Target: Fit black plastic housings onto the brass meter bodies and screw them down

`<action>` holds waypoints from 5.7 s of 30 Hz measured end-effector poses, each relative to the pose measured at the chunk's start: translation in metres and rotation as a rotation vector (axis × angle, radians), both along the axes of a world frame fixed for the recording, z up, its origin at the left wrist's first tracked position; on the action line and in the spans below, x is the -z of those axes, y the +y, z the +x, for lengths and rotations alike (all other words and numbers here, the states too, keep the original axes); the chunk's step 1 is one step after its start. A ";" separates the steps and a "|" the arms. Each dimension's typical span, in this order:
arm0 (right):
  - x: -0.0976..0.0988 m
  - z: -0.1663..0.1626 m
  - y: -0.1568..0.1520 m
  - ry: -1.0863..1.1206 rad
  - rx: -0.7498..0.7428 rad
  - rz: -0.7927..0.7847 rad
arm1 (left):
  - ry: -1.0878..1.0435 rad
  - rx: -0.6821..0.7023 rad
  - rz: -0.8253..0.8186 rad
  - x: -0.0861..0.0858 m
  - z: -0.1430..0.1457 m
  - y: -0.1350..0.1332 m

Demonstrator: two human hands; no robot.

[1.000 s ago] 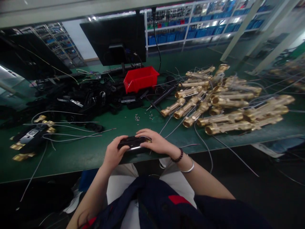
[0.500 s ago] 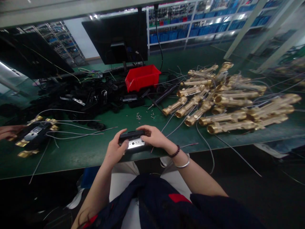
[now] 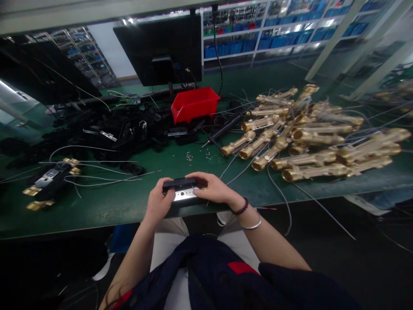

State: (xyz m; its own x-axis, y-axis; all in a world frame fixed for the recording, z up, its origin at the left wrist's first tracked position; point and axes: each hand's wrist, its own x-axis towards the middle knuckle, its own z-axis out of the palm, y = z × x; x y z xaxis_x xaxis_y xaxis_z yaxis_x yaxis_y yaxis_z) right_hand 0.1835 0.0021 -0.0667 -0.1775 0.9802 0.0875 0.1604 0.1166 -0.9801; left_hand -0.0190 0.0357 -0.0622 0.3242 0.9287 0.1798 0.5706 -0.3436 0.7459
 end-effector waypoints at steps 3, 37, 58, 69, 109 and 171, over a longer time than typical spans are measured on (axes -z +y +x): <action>0.001 0.003 -0.004 -0.045 0.001 0.054 | -0.001 0.012 0.003 0.001 -0.001 0.000; 0.015 0.003 -0.029 -0.482 0.044 0.636 | -0.021 0.281 -0.267 -0.017 -0.032 0.001; -0.011 0.011 -0.020 -0.495 -0.118 0.450 | 0.188 0.226 0.184 0.001 -0.009 -0.012; -0.003 0.052 0.080 -0.856 0.359 -0.116 | 0.213 0.122 0.247 0.004 -0.004 -0.015; -0.059 -0.027 0.055 -0.569 -0.278 -0.044 | 0.129 0.045 -0.140 -0.016 0.004 -0.016; -0.090 -0.033 0.004 0.495 0.319 0.419 | 0.139 0.120 -0.022 -0.010 0.001 -0.014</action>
